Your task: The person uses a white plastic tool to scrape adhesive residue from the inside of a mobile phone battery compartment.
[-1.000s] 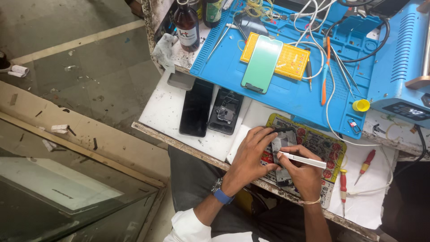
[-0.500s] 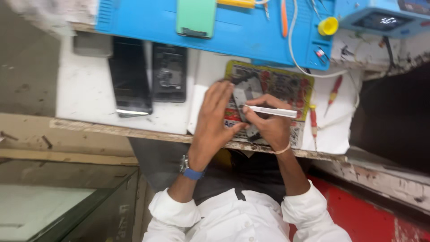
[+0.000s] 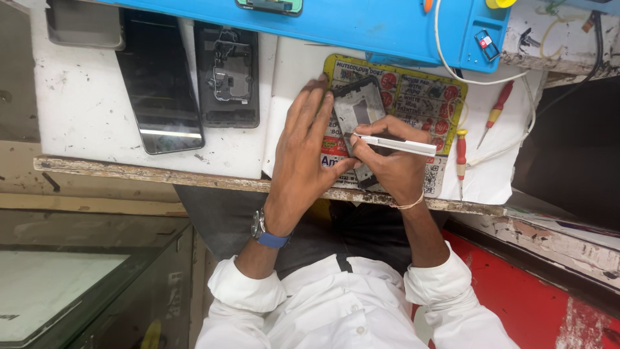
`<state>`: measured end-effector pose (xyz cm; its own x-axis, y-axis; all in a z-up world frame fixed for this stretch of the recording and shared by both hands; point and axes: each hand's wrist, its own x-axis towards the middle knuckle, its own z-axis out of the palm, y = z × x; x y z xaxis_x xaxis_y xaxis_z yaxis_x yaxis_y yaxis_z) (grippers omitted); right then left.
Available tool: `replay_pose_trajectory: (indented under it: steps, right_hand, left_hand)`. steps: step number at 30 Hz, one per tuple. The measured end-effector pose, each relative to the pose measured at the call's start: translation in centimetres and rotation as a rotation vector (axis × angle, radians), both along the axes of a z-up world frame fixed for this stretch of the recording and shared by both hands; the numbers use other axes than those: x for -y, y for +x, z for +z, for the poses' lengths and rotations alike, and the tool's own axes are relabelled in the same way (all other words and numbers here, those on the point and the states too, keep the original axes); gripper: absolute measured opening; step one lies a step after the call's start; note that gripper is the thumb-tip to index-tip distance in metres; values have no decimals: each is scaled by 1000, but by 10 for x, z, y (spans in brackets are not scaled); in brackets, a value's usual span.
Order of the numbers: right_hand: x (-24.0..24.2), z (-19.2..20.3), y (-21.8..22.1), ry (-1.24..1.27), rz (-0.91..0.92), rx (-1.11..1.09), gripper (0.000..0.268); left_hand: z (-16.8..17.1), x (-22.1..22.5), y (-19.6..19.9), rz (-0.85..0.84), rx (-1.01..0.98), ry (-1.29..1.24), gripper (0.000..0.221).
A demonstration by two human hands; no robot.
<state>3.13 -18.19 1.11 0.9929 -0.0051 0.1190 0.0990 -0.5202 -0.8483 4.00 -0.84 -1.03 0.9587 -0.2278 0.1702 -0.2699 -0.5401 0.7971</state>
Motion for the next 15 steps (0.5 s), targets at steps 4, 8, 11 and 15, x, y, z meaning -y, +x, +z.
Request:
replay_pose_trajectory:
  steps: [4,8,11,15]
  right_hand:
    - [1,-1,0,-19,-5,-1,13]
    - [0,0,0,-15,-2,19,13]
    - [-1,1,1,-9,-17,-5,12]
    - [-1,1,0,-4,-13,-5,12]
  left_hand:
    - [0,1,0,1,0,-2,110]
    - [1,0,0,-1,-1,-7,109]
    - [2,1,1,-5,6,-4,110]
    - [2,0,1,-16,14,-5,109]
